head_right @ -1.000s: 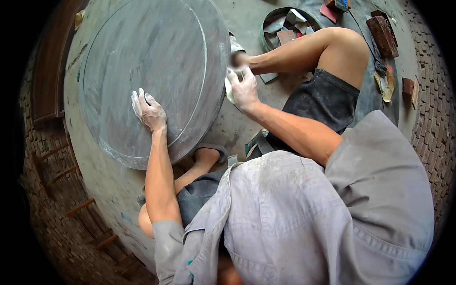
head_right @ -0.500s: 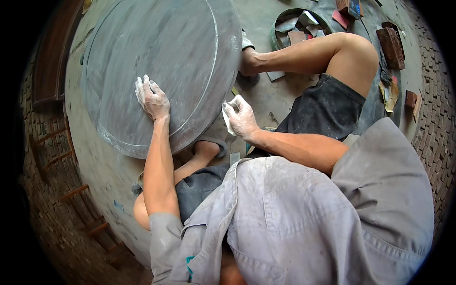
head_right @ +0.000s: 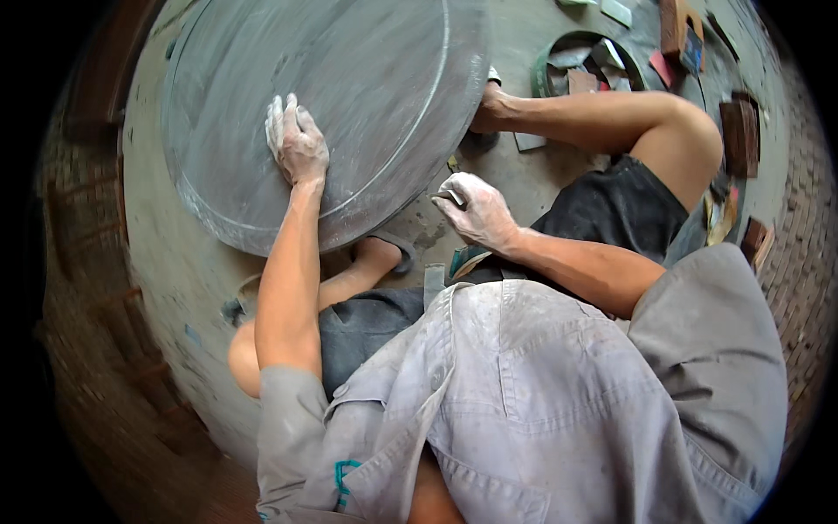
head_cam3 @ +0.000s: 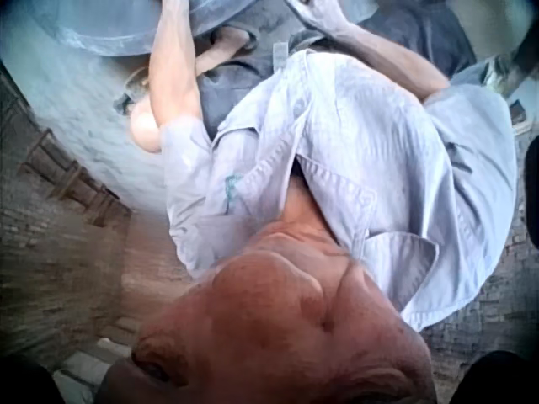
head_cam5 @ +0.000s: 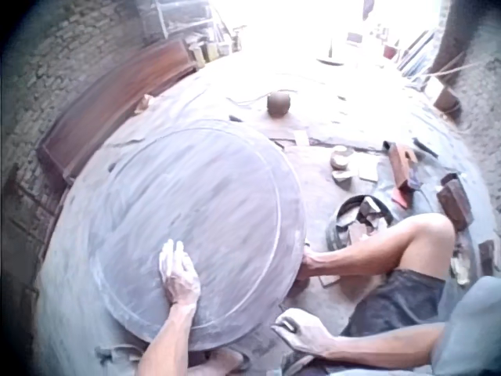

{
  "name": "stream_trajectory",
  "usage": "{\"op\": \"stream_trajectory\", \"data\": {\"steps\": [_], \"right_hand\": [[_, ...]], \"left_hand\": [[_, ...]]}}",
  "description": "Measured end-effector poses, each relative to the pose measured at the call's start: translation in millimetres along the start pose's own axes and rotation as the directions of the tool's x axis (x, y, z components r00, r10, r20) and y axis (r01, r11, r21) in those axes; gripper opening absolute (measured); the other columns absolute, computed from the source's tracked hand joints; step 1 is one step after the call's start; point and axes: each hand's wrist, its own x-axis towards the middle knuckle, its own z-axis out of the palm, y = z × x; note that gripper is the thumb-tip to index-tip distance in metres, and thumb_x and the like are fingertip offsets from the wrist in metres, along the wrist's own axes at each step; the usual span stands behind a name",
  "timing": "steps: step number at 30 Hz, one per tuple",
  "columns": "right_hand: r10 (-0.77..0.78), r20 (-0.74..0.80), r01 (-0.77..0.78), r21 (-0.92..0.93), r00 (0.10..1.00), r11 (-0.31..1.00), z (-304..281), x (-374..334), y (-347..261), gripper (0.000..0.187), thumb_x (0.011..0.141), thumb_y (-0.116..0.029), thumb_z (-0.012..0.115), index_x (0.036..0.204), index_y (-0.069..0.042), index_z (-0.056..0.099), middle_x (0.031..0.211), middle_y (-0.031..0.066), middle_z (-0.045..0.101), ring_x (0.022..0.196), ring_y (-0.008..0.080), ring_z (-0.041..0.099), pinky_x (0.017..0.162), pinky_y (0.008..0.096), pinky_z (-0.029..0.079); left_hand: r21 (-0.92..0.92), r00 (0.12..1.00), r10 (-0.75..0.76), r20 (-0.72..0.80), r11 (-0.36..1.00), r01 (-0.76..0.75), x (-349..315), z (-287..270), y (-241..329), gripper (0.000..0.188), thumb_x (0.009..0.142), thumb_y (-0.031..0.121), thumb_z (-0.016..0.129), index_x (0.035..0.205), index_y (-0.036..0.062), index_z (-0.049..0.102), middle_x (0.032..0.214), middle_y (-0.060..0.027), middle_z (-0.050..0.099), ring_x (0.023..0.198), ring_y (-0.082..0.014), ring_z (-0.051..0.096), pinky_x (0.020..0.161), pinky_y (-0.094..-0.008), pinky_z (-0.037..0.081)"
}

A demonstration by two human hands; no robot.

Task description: The person sits on the floor and sands a large round wooden surface using a sanding block. They move the block in circular and linear motions across the surface, occasionally switching hands and adjusting their position to reach different areas.

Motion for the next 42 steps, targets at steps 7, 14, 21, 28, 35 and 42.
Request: {"op": "stream_trajectory", "data": {"steps": [7,14,21,28,35,42], "right_hand": [[-0.584,0.586,0.825,-0.343,0.562,0.45,-58,76,17,0.023,0.077,-0.014,0.073,0.098,-0.009,0.065,0.091,0.0055,0.058,0.089,0.0241,0.06,0.077,0.0366,0.051],[-0.589,0.63,0.844,-0.218,0.506,0.491,-70,99,13,0.023,0.076,-0.008,0.074,0.098,-0.009,0.067,0.093,0.0049,0.06,0.082,0.0238,0.063,0.067,0.0359,0.052],[-0.556,0.721,0.895,-0.215,0.415,0.39,-75,122,-4,0.025,0.076,-0.011,0.074,0.101,-0.014,0.067,0.098,0.0026,0.059,0.087,0.0215,0.062,0.066,0.0352,0.053],[-0.545,0.746,0.898,-0.162,0.383,0.408,-71,122,0,0.027,0.075,-0.011,0.074,0.1,-0.014,0.066,0.097,0.0029,0.058,0.088,0.0219,0.062,0.069,0.0345,0.054],[-0.545,0.729,0.872,-0.147,0.414,0.467,24,84,-32,0.025,0.074,-0.014,0.066,0.098,-0.011,0.06,0.096,0.007,0.054,0.096,0.0253,0.06,0.077,0.039,0.054],[-0.56,0.717,0.886,-0.18,0.415,0.427,-38,104,-17,0.025,0.07,-0.009,0.066,0.095,-0.01,0.063,0.095,0.0071,0.057,0.09,0.0262,0.063,0.072,0.0375,0.055]], "left_hand": [[0.007,0.996,0.001,-0.094,1.0,0.0,2,9,-5,0.034,0.102,0.026,0.051,0.126,0.0087,0.068,0.139,-0.0168,0.06,0.136,-0.0337,0.05,0.118,-0.0452,0.033],[0.018,0.99,-0.025,-0.137,0.999,0.027,-3,11,-8,0.034,0.102,0.028,0.053,0.127,0.0096,0.068,0.135,-0.0158,0.064,0.133,-0.0329,0.054,0.119,-0.0436,0.034],[-0.067,0.989,-0.093,-0.115,0.994,0.086,1,0,6,0.032,0.098,0.022,0.059,0.122,0.0033,0.069,0.134,-0.0206,0.062,0.13,-0.0373,0.054,0.115,-0.0478,0.039],[-0.074,0.987,-0.1,-0.125,0.993,0.091,-1,-1,5,0.033,0.097,0.022,0.059,0.122,0.0027,0.069,0.134,-0.0209,0.062,0.131,-0.0371,0.054,0.115,-0.0478,0.038],[-0.07,0.989,-0.103,-0.102,0.993,0.096,-4,1,1,0.034,0.099,0.023,0.057,0.123,0.002,0.068,0.136,-0.0216,0.061,0.132,-0.037,0.052,0.117,-0.0472,0.036],[-0.065,0.984,-0.1,-0.147,0.994,0.091,-3,-1,5,0.033,0.098,0.024,0.058,0.12,0.0021,0.07,0.133,-0.0208,0.063,0.13,-0.0369,0.055,0.115,-0.0465,0.038]]}}
